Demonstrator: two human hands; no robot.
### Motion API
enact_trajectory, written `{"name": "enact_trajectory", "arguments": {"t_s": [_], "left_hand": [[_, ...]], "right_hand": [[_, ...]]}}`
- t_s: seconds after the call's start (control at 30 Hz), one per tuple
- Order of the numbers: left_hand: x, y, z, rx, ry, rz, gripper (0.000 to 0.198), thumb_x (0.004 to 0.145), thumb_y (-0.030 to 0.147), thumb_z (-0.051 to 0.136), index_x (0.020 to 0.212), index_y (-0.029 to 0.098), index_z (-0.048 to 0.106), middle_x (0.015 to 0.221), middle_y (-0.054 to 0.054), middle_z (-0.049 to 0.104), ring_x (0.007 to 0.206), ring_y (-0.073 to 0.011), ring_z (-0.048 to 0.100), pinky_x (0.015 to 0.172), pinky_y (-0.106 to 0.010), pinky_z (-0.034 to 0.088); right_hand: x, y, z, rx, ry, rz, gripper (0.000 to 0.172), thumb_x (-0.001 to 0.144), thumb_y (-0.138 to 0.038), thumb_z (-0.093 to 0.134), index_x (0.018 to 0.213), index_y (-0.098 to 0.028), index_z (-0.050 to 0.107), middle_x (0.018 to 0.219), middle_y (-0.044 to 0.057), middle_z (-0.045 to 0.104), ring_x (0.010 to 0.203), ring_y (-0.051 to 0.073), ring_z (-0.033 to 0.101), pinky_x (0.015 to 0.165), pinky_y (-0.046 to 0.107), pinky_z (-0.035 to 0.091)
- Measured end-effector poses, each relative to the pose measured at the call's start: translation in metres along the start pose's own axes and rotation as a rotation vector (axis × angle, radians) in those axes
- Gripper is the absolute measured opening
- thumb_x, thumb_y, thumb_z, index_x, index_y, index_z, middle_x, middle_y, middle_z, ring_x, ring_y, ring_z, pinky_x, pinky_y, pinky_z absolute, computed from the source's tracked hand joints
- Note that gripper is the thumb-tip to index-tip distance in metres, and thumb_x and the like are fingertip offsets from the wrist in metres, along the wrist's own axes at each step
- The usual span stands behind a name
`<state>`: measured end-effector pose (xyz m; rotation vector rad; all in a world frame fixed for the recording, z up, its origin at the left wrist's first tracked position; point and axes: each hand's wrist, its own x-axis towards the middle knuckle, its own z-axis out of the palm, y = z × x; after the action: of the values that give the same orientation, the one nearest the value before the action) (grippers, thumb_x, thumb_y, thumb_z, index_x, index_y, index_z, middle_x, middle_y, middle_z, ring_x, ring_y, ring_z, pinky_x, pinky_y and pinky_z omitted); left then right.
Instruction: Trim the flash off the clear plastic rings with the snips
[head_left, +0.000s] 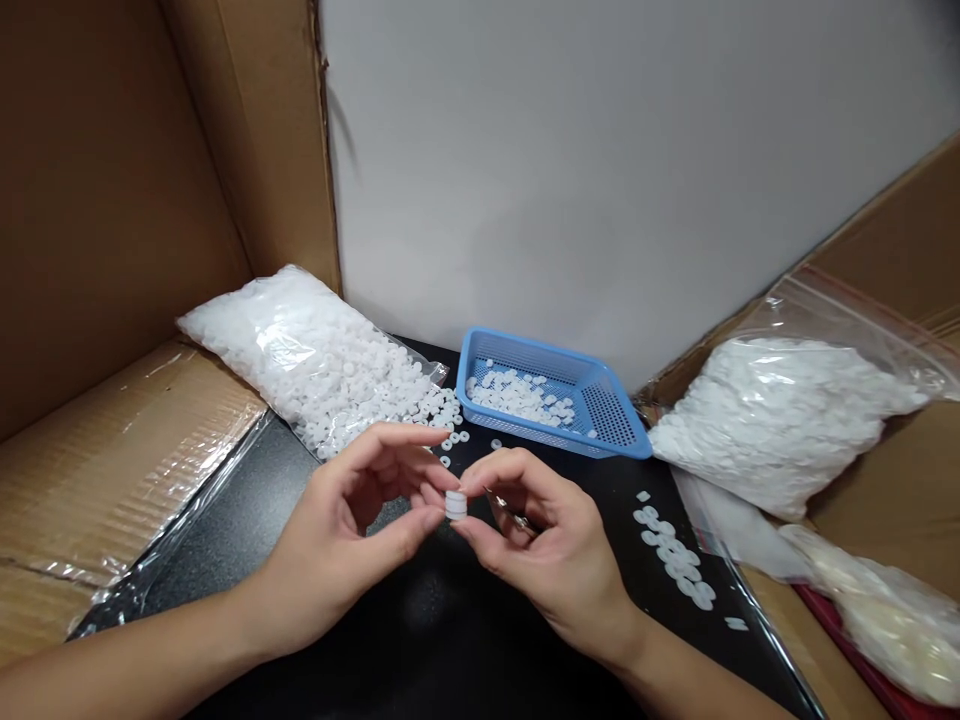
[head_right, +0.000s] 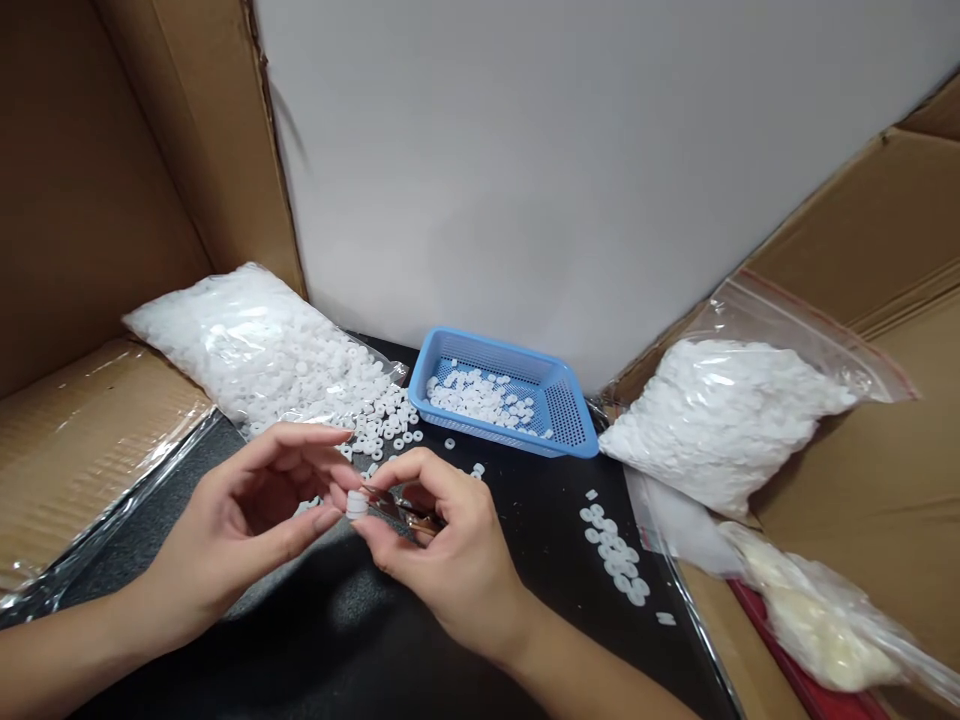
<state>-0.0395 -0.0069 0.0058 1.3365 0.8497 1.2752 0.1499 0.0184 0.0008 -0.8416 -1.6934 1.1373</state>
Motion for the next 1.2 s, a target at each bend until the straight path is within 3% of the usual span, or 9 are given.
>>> {"name": "enact_trajectory", "arguments": {"t_s": [0.23,0.37,0.53,0.63,0.73,0.87,1.0,1.1,1.2], "left_hand": [[0.005,-0.001,0.001,-0.191,0.012,-0.179,0.009,0.088,0.026,0.076,0.097,0.024,0.077,0.085,0.000,0.075,0.078,-0.0108,0.067,0.074,-0.018,0.054],[0.005,-0.002,0.003,-0.251,0.002,-0.268,0.011,0.080,0.028,0.084,0.080,0.019,0.077,0.076,0.000,0.074,0.070,-0.0113,0.064,0.069,-0.021,0.052],[0.007,-0.002,0.004,-0.368,0.027,-0.413,0.020,0.072,0.023,0.089,0.068,0.017,0.070,0.074,-0.001,0.075,0.065,-0.0102,0.064,0.064,-0.020,0.050],[0.011,-0.001,0.000,-0.471,-0.015,-0.531,0.024,0.065,0.019,0.092,0.077,0.017,0.072,0.074,0.000,0.075,0.066,-0.0100,0.066,0.065,-0.019,0.051],[0.013,-0.001,-0.004,-0.507,-0.071,-0.610,0.043,0.060,0.013,0.094,0.098,0.017,0.075,0.079,-0.002,0.076,0.072,-0.0112,0.069,0.070,-0.019,0.052],[0.012,0.000,-0.005,-0.531,-0.078,-0.581,0.051,0.060,0.004,0.091,0.106,0.018,0.075,0.080,-0.001,0.075,0.072,-0.0103,0.069,0.066,-0.016,0.052],[0.011,0.001,-0.004,-0.522,-0.029,-0.429,0.050,0.061,-0.001,0.088,0.105,0.021,0.075,0.078,0.000,0.074,0.073,-0.0104,0.071,0.072,-0.017,0.056],[0.012,0.002,-0.003,-0.507,0.011,-0.331,0.050,0.061,-0.002,0.088,0.102,0.023,0.076,0.079,0.002,0.075,0.071,-0.0092,0.070,0.071,-0.016,0.056],[0.011,0.003,-0.003,-0.490,0.041,-0.273,0.047,0.062,-0.001,0.089,0.100,0.024,0.077,0.080,0.002,0.075,0.073,-0.0080,0.069,0.069,-0.013,0.055]], "right_hand": [[0.002,-0.002,0.000,0.050,-0.029,-0.036,0.014,0.081,-0.014,0.069,0.087,-0.024,0.061,0.085,-0.003,0.055,0.061,0.007,0.048,0.046,0.018,0.032],[0.002,-0.003,0.000,-0.071,-0.027,-0.109,0.016,0.081,-0.011,0.069,0.087,-0.024,0.061,0.084,-0.005,0.051,0.058,0.006,0.040,0.044,0.018,0.028],[0.001,-0.002,-0.001,-0.069,-0.061,-0.097,0.012,0.084,-0.012,0.069,0.088,-0.023,0.064,0.085,-0.003,0.052,0.060,0.007,0.044,0.044,0.018,0.029],[0.000,-0.004,-0.004,-0.089,-0.089,-0.129,0.016,0.084,-0.009,0.068,0.093,-0.022,0.070,0.086,-0.002,0.055,0.063,0.007,0.048,0.050,0.020,0.038],[0.002,-0.006,-0.009,-0.123,-0.141,-0.179,0.024,0.083,-0.005,0.066,0.097,-0.022,0.075,0.088,0.000,0.057,0.075,0.010,0.057,0.063,0.022,0.048],[0.004,-0.011,-0.017,-0.164,-0.154,-0.197,0.035,0.087,-0.010,0.067,0.116,-0.027,0.074,0.091,0.001,0.058,0.075,0.012,0.059,0.061,0.022,0.052],[-0.001,-0.016,-0.022,-0.349,-0.093,-0.319,0.048,0.099,-0.022,0.059,0.146,-0.030,0.054,0.096,0.004,0.062,0.081,0.015,0.062,0.066,0.026,0.055],[-0.008,-0.019,-0.022,-0.597,-0.039,-0.478,0.055,0.102,-0.015,0.051,0.154,-0.029,0.042,0.091,0.004,0.066,0.078,0.015,0.064,0.067,0.027,0.055],[-0.013,-0.020,-0.019,-0.835,-0.038,-0.581,0.051,0.101,-0.012,0.052,0.151,-0.023,0.048,0.087,0.005,0.071,0.073,0.015,0.067,0.062,0.025,0.052]]}}
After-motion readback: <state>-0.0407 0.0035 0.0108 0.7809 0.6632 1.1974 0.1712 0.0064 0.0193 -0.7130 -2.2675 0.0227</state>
